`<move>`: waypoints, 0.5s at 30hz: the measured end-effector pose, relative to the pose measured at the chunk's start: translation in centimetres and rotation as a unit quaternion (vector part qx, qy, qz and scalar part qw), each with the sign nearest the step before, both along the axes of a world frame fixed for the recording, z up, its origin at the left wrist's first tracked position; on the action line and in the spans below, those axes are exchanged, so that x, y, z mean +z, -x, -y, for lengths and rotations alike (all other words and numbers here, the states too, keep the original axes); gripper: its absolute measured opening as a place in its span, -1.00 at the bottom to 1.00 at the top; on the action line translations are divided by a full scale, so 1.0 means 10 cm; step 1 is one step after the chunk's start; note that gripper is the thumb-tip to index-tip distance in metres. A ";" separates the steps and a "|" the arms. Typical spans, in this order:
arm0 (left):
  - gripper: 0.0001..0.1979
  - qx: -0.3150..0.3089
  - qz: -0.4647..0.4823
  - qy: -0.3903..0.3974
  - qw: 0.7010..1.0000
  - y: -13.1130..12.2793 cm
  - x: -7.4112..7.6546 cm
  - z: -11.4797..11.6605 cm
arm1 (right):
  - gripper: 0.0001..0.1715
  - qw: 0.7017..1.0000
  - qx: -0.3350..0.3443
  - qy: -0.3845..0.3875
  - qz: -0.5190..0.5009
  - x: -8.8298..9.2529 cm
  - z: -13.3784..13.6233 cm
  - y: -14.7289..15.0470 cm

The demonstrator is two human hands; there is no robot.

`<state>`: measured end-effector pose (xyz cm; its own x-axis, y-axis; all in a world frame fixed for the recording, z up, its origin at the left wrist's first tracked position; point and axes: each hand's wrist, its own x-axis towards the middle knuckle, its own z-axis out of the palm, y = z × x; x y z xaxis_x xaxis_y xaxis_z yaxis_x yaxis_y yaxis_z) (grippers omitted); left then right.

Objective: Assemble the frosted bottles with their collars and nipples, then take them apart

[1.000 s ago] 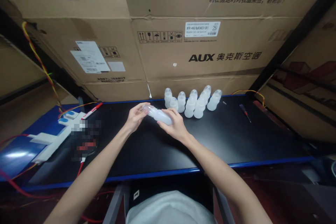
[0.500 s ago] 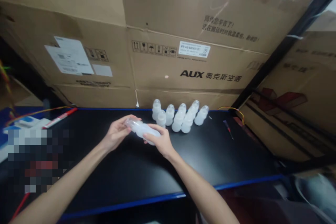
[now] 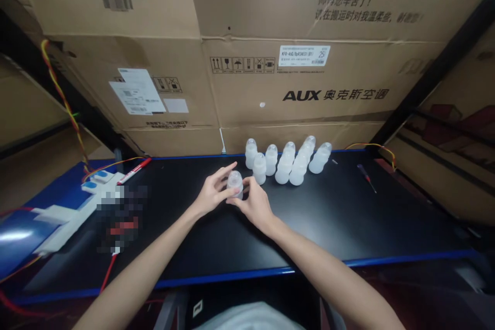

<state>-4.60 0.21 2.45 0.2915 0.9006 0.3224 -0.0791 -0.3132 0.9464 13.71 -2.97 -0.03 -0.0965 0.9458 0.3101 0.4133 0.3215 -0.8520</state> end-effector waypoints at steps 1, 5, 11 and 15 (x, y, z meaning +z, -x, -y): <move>-0.23 -0.002 0.001 -0.001 1.000 0.00 0.00 0.00 | -0.37 1.000 -0.012 -0.004 0.000 0.00 -0.01 -0.01; -0.48 0.031 -0.011 -0.034 0.999 -0.01 -0.02 -0.02 | -0.38 0.997 -0.055 -0.048 0.021 0.10 -0.04 -0.06; -0.44 0.081 -0.061 -0.091 0.991 -0.07 -0.11 0.02 | -0.64 0.997 -0.036 -0.051 0.047 0.07 0.31 -0.01; -0.35 0.111 -0.061 -0.096 0.987 -0.14 -0.22 0.05 | -0.87 0.988 0.069 -0.044 0.128 0.00 0.62 0.01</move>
